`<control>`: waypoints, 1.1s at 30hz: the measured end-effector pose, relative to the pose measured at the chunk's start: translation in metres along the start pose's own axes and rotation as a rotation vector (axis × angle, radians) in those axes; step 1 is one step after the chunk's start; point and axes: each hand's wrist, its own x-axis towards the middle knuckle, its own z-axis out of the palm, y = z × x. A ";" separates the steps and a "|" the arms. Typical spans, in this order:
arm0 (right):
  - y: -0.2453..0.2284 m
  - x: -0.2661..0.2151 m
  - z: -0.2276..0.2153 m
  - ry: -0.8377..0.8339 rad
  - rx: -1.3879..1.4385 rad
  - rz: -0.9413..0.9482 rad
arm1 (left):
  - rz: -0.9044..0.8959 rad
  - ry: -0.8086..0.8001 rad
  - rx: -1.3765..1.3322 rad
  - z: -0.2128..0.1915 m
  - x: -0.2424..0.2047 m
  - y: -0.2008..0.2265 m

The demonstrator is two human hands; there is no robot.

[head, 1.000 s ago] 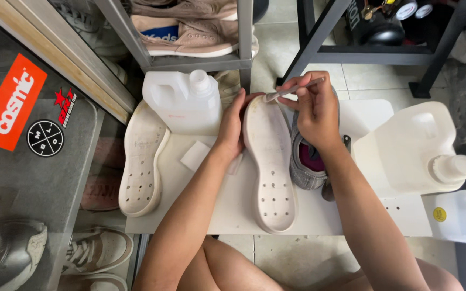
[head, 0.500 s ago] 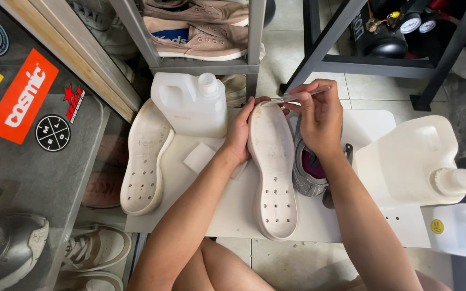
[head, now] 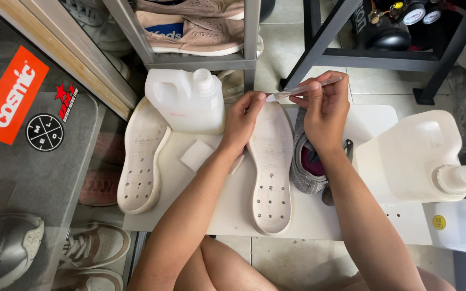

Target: The person sits on the floor and uses a syringe to apply liquid to the insole of a grey sneaker. They then use a small brush to scrub the insole and the interior of the shoe. The person also handles a white plastic container and a sponge during the process.

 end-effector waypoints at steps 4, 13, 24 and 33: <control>0.004 -0.002 0.002 -0.003 0.041 0.045 | 0.036 0.005 0.037 0.002 -0.003 0.011; 0.011 -0.001 -0.001 0.105 0.095 0.110 | -0.004 -0.007 0.153 -0.002 -0.001 -0.006; 0.010 -0.002 0.000 0.083 0.143 0.126 | -0.028 0.005 0.106 0.000 -0.002 -0.003; 0.014 -0.001 0.002 0.069 0.153 0.130 | 0.011 -0.018 0.104 0.007 -0.006 0.017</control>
